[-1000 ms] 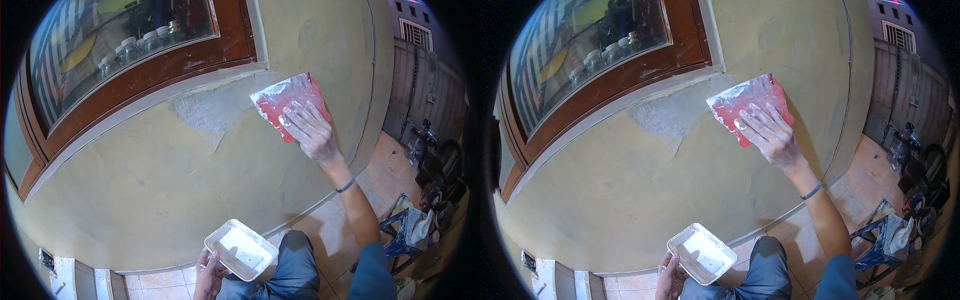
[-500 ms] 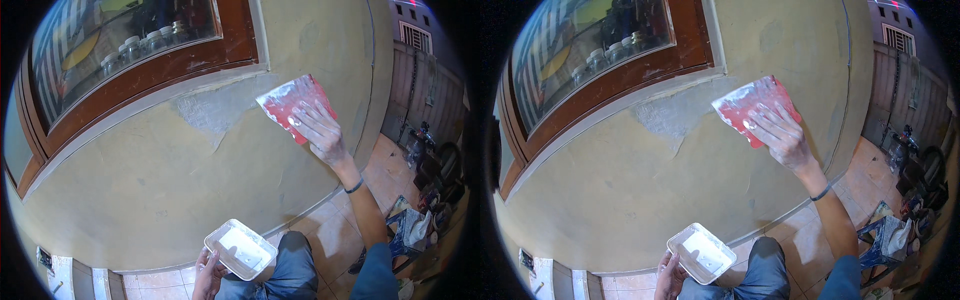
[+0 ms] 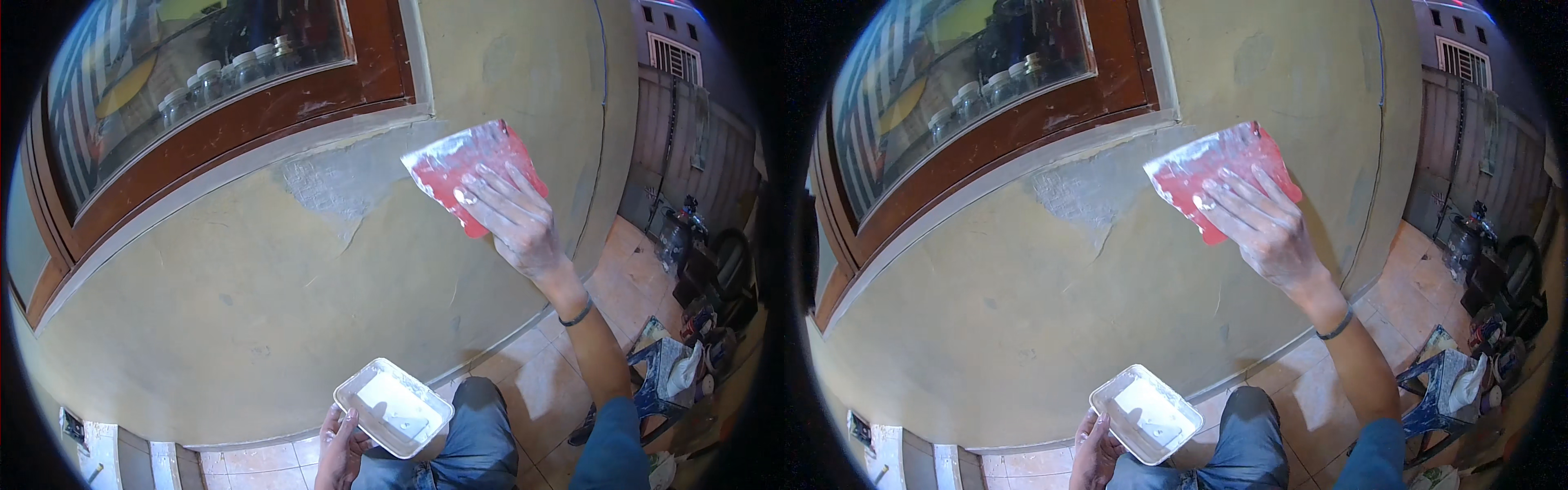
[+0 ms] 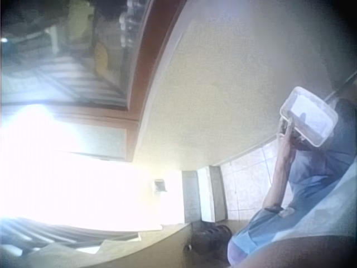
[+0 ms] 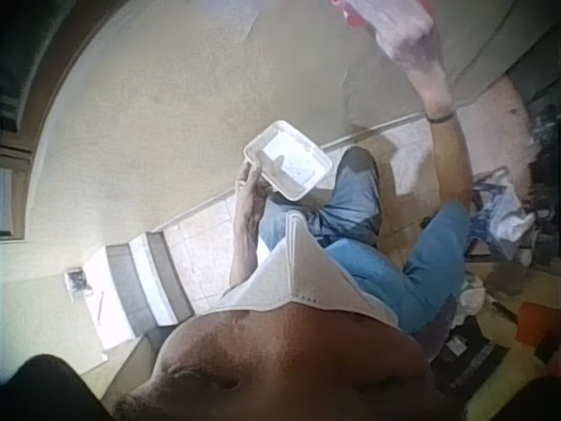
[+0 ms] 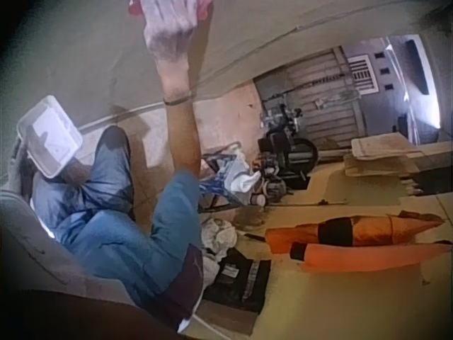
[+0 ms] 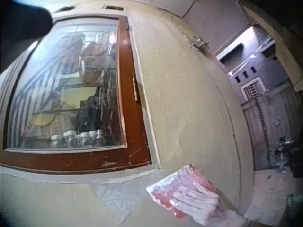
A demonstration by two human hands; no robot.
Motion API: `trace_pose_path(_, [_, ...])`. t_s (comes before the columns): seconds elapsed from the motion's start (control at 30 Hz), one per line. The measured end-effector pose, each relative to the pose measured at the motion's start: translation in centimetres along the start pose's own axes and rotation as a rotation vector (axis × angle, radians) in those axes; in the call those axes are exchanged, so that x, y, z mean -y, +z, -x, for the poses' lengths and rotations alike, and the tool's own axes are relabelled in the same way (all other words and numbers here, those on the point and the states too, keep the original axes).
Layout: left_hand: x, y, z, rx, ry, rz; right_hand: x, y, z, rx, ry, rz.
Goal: The person applies a white substance to a wall using a spatula, scoops more substance from a plastic container, and wipes the tool with a cloth.
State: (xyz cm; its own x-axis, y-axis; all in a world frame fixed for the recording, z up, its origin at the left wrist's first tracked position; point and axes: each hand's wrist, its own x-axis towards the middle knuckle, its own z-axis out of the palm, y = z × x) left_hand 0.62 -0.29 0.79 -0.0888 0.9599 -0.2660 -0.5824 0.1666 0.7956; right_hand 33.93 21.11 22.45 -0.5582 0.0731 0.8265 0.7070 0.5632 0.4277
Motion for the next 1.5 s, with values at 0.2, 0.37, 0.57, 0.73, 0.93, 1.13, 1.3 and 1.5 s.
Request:
trace_pose_path(0.2, [0.3, -0.2, 0.1, -0.014, 0.046, -0.096, 0.9, 2.4, 1.0, 0.04, 0.019, 0.034])
trace_pose_path(0.37, [0.4, -0.5, -0.2, 0.006, 0.024, -0.029, 1.1, 0.2, 1.3, 0.039, 0.052, -0.015])
trace_pose_path(0.57, [0.2, -0.2, -0.2, 0.011, 0.002, 0.039, 1.6, 1.6, 2.2, -0.277, 0.8, -1.065])
trace_pose_path(0.73, [0.1, -0.1, 0.4, -0.014, 0.035, -0.067, 1.4, 6.9, 0.4, -0.392, 0.941, -1.426])
trace_pose_path(0.93, [0.8, -1.6, 0.0, -0.013, 0.036, -0.054, 1.0, 10.3, 1.8, -0.357, 1.027, -1.243])
trace_pose_path(1.13, [0.3, -1.3, -0.1, -0.025, 0.006, 0.053, 1.6, 10.7, 2.8, -0.379, 1.065, -1.243])
trace_pose_path(1.3, [-0.2, -1.9, 0.3, -0.023, 0.031, 0.031, 2.3, 9.8, 2.9, -0.439, 1.079, -1.204])
trace_pose_path(1.5, [0.1, -2.2, 0.8, -0.038, 0.095, -0.026, 3.1, 4.8, 2.8, -0.532, 1.063, -1.045])
